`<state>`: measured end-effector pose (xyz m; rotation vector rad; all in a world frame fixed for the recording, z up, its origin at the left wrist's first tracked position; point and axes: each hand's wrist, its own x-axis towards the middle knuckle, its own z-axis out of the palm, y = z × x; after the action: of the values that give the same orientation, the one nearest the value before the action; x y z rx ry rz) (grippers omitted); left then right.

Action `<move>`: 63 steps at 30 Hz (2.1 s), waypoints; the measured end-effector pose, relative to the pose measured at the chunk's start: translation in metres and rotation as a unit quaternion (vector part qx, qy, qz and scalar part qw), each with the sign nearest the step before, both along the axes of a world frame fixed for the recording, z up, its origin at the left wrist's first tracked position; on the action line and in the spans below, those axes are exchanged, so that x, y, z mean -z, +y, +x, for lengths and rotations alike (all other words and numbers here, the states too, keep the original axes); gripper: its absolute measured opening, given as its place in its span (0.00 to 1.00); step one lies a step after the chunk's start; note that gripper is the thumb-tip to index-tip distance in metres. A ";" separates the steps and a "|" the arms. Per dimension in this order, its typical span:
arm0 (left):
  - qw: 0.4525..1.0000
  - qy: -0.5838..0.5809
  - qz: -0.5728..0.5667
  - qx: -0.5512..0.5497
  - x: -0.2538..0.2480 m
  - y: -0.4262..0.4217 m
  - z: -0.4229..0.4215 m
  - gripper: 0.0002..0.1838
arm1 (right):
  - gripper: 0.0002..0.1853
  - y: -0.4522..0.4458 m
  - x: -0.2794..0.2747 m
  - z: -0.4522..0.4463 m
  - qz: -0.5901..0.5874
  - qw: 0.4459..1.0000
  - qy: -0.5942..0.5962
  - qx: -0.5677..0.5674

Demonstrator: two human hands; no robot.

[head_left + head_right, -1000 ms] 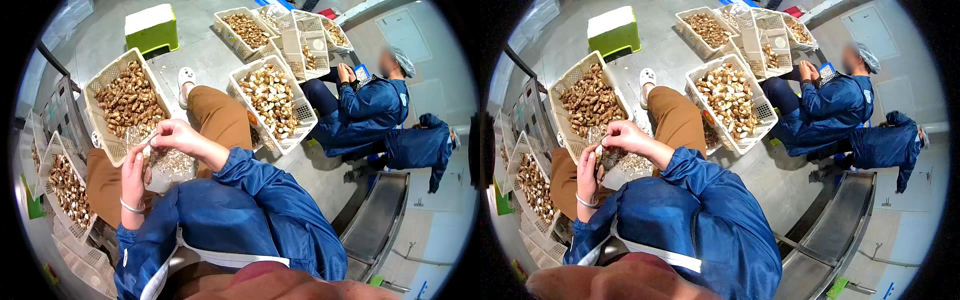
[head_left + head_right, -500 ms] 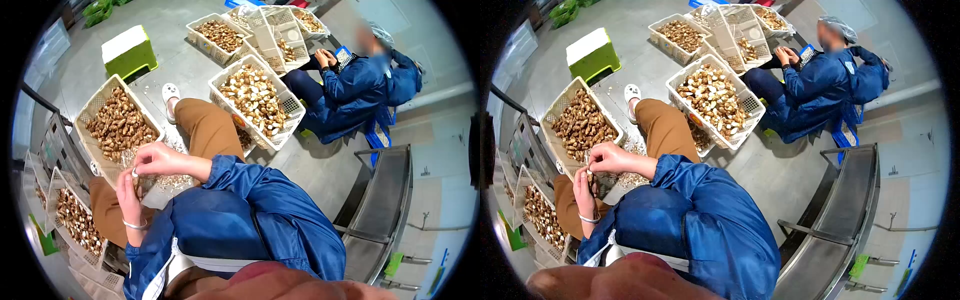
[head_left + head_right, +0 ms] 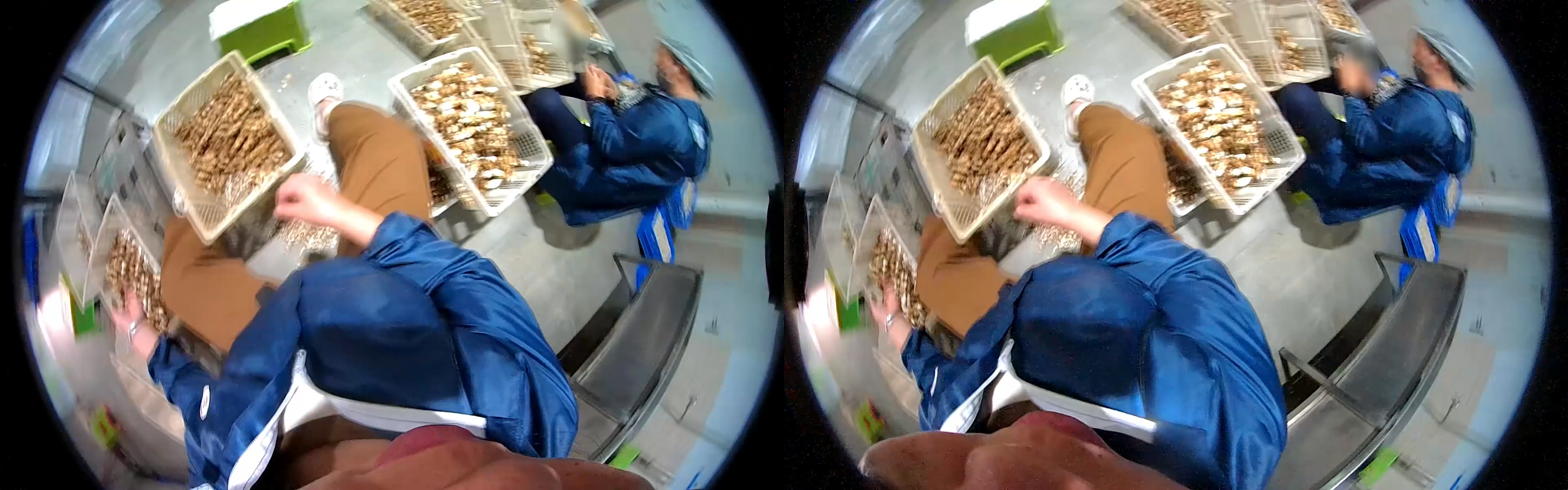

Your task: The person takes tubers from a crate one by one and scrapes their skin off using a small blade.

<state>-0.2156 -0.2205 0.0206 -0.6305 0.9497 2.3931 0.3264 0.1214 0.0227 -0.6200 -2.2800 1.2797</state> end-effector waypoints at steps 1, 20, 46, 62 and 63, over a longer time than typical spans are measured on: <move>0.993 0.032 -0.091 -0.073 -0.021 0.007 0.021 0.28 | 0.11 -0.002 -0.001 -0.002 -0.066 0.995 -0.071 0.004; 0.447 0.568 -0.616 0.313 0.196 0.388 0.183 0.28 | 0.10 0.039 0.078 -0.030 -0.424 0.894 -0.143 0.033; 0.855 0.224 -0.022 0.467 -0.086 0.216 0.349 0.12 | 0.06 0.007 -0.083 -0.035 -0.097 0.982 0.160 -0.026; 0.769 0.380 -0.183 0.481 -0.098 0.203 0.352 0.14 | 0.07 0.010 -0.084 -0.041 -0.310 0.944 0.107 -0.045; 0.781 0.373 -0.168 0.472 -0.103 0.204 0.354 0.15 | 0.08 0.008 -0.082 -0.045 -0.180 0.974 0.122 -0.061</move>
<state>0.1386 -0.0167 0.1236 0.6722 1.5380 1.4861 0.2813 0.1294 0.1045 -0.4138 -1.9273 1.7458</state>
